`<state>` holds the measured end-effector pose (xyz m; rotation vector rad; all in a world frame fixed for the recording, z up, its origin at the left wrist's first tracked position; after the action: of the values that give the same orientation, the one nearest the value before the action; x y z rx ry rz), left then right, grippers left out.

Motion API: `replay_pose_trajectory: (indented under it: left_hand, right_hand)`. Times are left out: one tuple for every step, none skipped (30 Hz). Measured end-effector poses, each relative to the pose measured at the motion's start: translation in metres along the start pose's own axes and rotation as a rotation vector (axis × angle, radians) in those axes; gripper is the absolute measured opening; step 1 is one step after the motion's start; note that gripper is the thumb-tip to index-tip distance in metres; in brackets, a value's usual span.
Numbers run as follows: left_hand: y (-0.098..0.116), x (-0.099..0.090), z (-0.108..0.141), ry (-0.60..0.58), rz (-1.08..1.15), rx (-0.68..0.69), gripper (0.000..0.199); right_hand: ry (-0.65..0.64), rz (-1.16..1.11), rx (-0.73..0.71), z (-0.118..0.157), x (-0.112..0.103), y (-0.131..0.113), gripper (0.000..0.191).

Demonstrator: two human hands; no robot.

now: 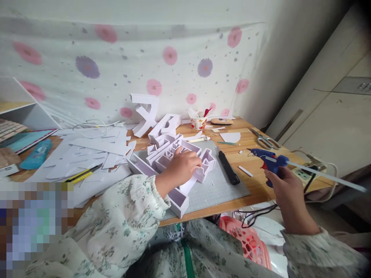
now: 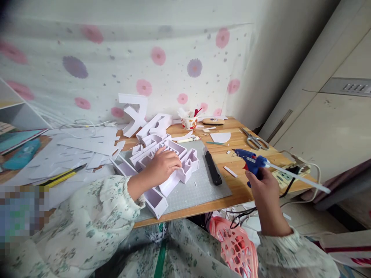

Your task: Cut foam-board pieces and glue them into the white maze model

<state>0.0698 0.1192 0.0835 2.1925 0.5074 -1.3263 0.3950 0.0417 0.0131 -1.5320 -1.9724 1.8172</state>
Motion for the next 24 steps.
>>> replay_pose_trajectory:
  left_hand:
    - [0.000,-0.009,0.004,0.072,0.041,-0.012,0.013]
    - [0.001,-0.018,0.010,0.152,0.097,-0.027,0.012]
    - [0.001,-0.027,0.017,0.234,0.164,-0.045,0.011]
    - [0.002,-0.034,0.026,0.304,0.229,-0.068,0.010]
    - [0.003,-0.040,0.034,0.349,0.275,-0.096,0.010]
    - [0.004,-0.044,0.043,0.377,0.308,-0.122,0.010]
    - [0.005,-0.046,0.051,0.392,0.330,-0.147,0.010]
    - [0.007,-0.048,0.058,0.397,0.344,-0.166,0.010]
    - [0.009,-0.049,0.064,0.400,0.356,-0.179,0.009]
    - [0.010,-0.050,0.070,0.405,0.366,-0.189,0.009]
    - [0.011,-0.050,0.075,0.412,0.371,-0.196,0.009]
    - [0.012,-0.051,0.079,0.421,0.374,-0.201,0.010]
    - [0.013,-0.052,0.083,0.432,0.374,-0.203,0.009]
    - [0.013,-0.053,0.086,0.441,0.374,-0.204,0.009]
    - [0.013,-0.054,0.088,0.447,0.372,-0.205,0.009]
    - [0.013,-0.055,0.091,0.449,0.370,-0.205,0.008]
    - [0.013,-0.056,0.093,0.449,0.368,-0.204,0.008]
    - [0.013,-0.056,0.095,0.449,0.365,-0.201,0.008]
    - [0.013,-0.056,0.097,0.449,0.362,-0.196,0.007]
    - [0.013,-0.057,0.098,0.449,0.359,-0.190,0.007]
    - [0.013,-0.057,0.099,0.452,0.358,-0.184,0.007]
    - [0.013,-0.058,0.100,0.455,0.358,-0.180,0.007]
    - [0.014,-0.058,0.101,0.457,0.360,-0.181,0.007]
    - [0.014,-0.059,0.102,0.458,0.363,-0.183,0.007]
  right_hand:
    - [-0.029,-0.081,-0.010,0.008,0.000,-0.006,0.044]
    - [-0.067,-0.162,-0.019,0.018,0.000,-0.012,0.043]
    - [-0.109,-0.234,-0.028,0.029,0.002,-0.019,0.041]
    - [-0.172,-0.316,-0.035,0.041,0.004,-0.025,0.036]
    - [-0.268,-0.445,-0.028,0.053,0.009,-0.032,0.031]
    - [-0.364,-0.542,-0.018,0.065,0.013,-0.039,0.026]
    - [-0.452,-0.593,-0.005,0.077,0.018,-0.046,0.024]
    - [-0.522,-0.623,0.000,0.088,0.023,-0.054,0.024]
    - [-0.589,-0.629,-0.025,0.097,0.027,-0.064,0.024]
    - [-0.642,-0.626,-0.088,0.105,0.030,-0.075,0.025]
    - [-0.692,-0.617,-0.173,0.111,0.033,-0.087,0.025]
    - [-0.726,-0.606,-0.259,0.116,0.035,-0.098,0.023]
    - [-0.746,-0.595,-0.334,0.119,0.037,-0.108,0.020]
    - [-0.757,-0.586,-0.381,0.122,0.038,-0.116,0.017]
    - [-0.757,-0.584,-0.397,0.124,0.039,-0.121,0.015]
    - [-0.756,-0.587,-0.389,0.125,0.040,-0.123,0.015]
    - [-0.751,-0.595,-0.358,0.126,0.041,-0.123,0.015]
    - [-0.744,-0.601,-0.313,0.127,0.042,-0.121,0.016]
    - [-0.739,-0.604,-0.265,0.128,0.042,-0.119,0.018]
    - [-0.735,-0.602,-0.224,0.129,0.042,-0.116,0.019]
    - [-0.734,-0.597,-0.198,0.129,0.042,-0.113,0.020]
    - [-0.739,-0.589,-0.186,0.130,0.042,-0.111,0.020]
    - [-0.746,-0.582,-0.185,0.131,0.042,-0.111,0.020]
    - [-0.750,-0.575,-0.190,0.131,0.042,-0.110,0.021]
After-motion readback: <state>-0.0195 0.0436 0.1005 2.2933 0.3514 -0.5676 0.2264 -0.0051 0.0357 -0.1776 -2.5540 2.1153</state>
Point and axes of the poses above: each hand's wrist, its own z-axis away from the middle knuckle, its own x-axis out of the palm, y = z × x, the point moved 4 cm from there along -z, towards the middle knuckle
